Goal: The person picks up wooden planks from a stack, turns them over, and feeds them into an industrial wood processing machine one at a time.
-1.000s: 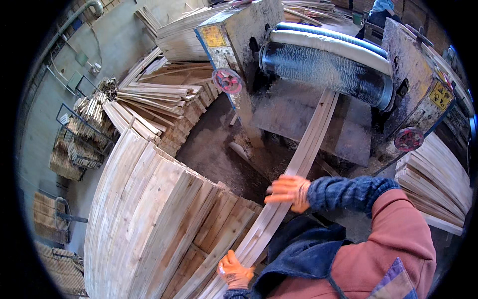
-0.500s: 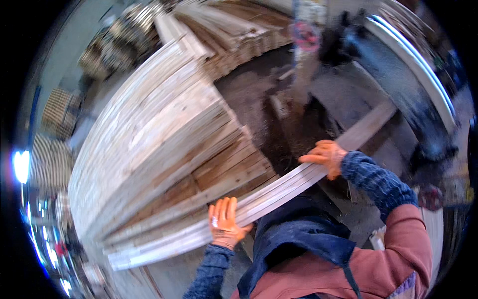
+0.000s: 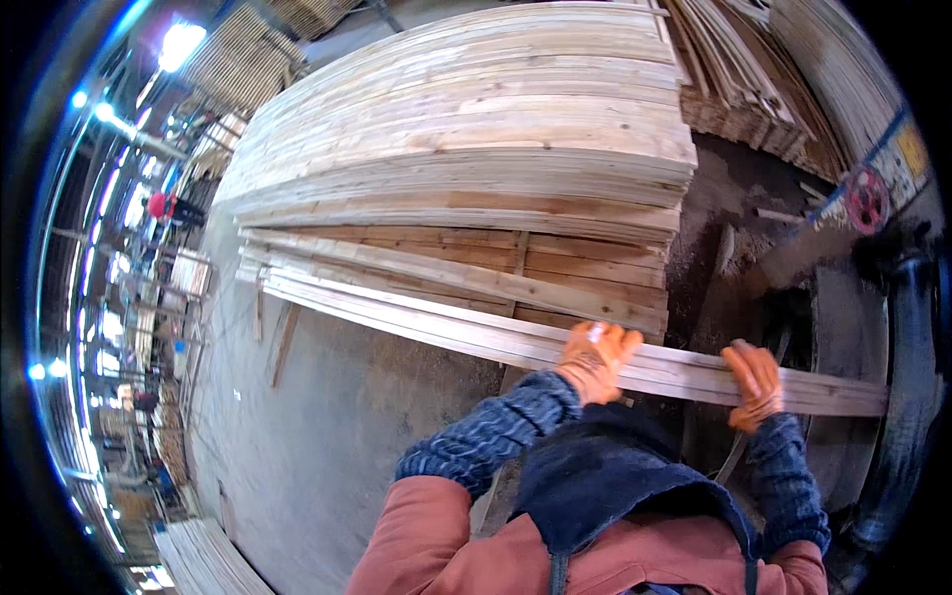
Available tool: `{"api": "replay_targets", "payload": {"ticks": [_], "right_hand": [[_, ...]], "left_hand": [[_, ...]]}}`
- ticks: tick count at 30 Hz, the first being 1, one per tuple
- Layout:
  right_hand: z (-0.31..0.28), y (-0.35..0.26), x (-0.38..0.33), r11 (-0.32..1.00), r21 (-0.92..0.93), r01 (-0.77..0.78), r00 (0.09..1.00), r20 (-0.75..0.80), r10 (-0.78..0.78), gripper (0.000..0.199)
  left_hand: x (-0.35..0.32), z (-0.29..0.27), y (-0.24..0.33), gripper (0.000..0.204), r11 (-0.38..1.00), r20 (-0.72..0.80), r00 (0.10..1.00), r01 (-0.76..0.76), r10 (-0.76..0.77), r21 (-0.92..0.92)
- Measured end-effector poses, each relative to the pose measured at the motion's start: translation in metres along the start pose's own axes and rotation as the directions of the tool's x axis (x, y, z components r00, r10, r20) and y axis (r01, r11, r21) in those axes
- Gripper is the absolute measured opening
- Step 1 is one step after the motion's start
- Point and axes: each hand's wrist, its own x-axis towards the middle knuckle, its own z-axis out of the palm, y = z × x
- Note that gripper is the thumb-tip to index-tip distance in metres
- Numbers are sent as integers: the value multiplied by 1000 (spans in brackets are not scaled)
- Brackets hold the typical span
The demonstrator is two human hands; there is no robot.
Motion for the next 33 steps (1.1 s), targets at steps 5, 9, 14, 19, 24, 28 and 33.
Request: {"api": "replay_targets", "payload": {"ticks": [5,9,14,19,24,28,33], "right_hand": [[37,-56,55,990,21,141,990,-31,-140,82],[13,-45,57,1000,0,-14,965,263,13,103],[5,-12,34,966,-157,-205,895,369,250,121],[-5,-3,14,920,-255,-298,898,252,361,121],[7,-43,48,996,43,-74,968,245,61,114],[48,-101,86,980,165,113,975,170,-141,107],[50,-120,100,992,129,-3,979,203,-23,106]], "left_hand": [[3,25,16,109,966,-297,953,-132,62,-222],[-38,29,-38,114,986,-414,910,-75,6,-151],[-120,22,-155,122,979,-366,922,175,-127,102],[-117,1,-175,103,984,-171,972,174,-164,45],[-88,-11,-101,92,987,-30,987,156,-155,40],[-70,8,-62,102,997,-118,993,12,-21,-72],[-69,16,-54,109,980,-350,937,-78,9,-185]]}}
